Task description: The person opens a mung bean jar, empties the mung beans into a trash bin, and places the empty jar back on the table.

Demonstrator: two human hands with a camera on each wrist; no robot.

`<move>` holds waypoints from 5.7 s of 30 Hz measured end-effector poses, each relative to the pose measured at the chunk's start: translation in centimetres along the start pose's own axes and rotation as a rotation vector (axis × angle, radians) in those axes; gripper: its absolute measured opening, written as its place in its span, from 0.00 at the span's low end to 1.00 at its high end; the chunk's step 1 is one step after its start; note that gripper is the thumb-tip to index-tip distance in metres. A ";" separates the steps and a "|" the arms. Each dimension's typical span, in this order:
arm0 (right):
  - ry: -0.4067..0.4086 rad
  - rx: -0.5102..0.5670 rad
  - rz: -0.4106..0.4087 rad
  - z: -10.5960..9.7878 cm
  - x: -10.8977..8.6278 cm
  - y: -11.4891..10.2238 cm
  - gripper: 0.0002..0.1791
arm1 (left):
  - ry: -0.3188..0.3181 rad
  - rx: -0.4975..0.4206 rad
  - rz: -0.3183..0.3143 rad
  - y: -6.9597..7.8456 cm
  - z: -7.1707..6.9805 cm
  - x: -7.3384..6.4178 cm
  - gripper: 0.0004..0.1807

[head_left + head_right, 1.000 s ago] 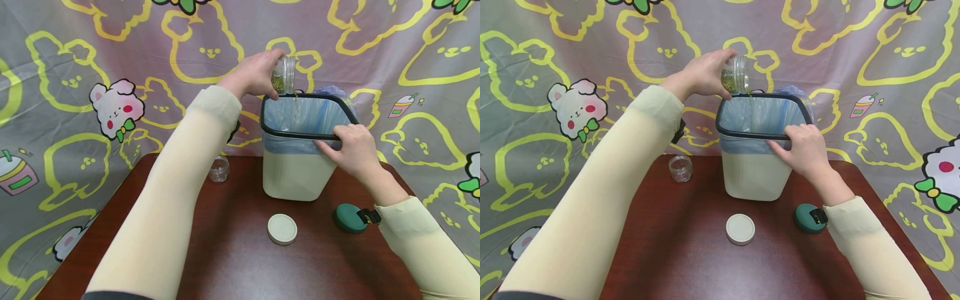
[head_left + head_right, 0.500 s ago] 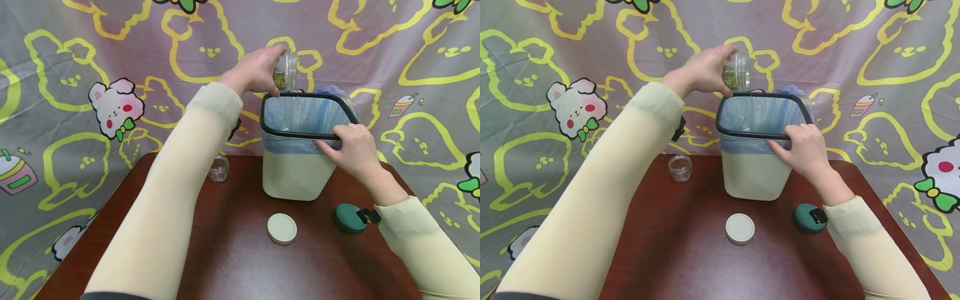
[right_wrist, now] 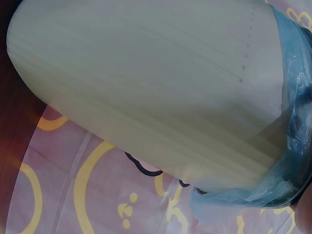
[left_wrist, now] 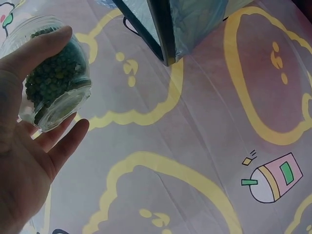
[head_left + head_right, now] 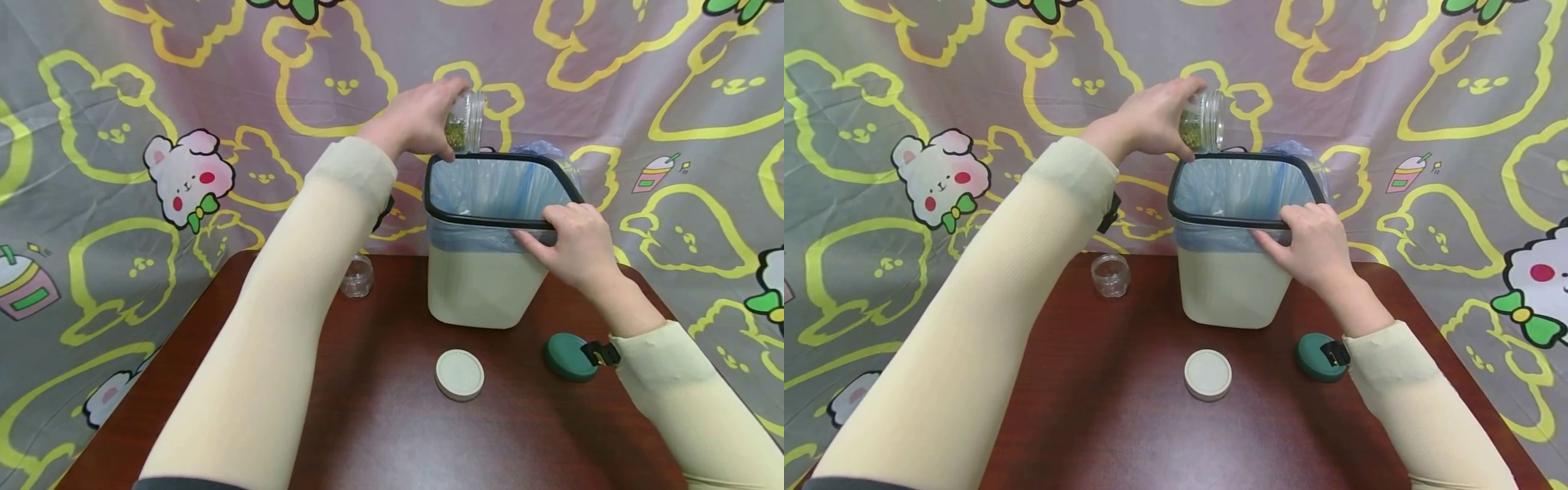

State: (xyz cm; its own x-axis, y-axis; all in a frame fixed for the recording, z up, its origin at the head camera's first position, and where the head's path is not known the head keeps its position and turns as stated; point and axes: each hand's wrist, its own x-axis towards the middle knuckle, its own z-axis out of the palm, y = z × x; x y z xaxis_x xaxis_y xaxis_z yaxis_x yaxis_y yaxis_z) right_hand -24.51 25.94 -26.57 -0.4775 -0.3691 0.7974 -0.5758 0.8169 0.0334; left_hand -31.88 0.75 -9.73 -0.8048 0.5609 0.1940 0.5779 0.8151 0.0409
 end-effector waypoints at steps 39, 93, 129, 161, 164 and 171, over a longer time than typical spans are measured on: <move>-0.002 -0.001 0.004 -0.1 0.0 -0.1 0.22 | 0.016 0.030 0.018 0.0 0.1 0.0 0.57; -0.019 -0.009 0.024 -0.3 0.0 -0.3 0.22 | 0.036 0.054 0.024 0.0 0.2 -0.1 0.56; -0.010 0.000 0.014 -0.2 0.0 -0.3 0.22 | 0.064 0.065 0.030 0.5 0.1 -0.1 0.54; 0.000 0.003 0.003 -0.1 -0.1 -0.3 0.22 | 0.071 0.127 0.057 0.4 0.6 -0.1 0.54; -0.001 0.000 0.004 -0.1 0.0 -0.3 0.22 | 0.086 0.131 0.062 0.5 0.5 -0.2 0.53; -0.013 -0.007 0.012 -0.1 -0.1 -0.4 0.22 | 0.068 0.123 0.049 0.5 0.6 -0.1 0.54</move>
State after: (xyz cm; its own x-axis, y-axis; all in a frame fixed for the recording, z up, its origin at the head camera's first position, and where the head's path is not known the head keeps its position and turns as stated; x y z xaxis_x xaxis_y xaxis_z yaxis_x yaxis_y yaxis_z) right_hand -24.19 25.73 -26.55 -0.4929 -0.3648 0.7899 -0.5655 0.8243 0.0278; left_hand -31.56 1.20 -10.27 -0.7630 0.5924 0.2587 0.5917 0.8012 -0.0897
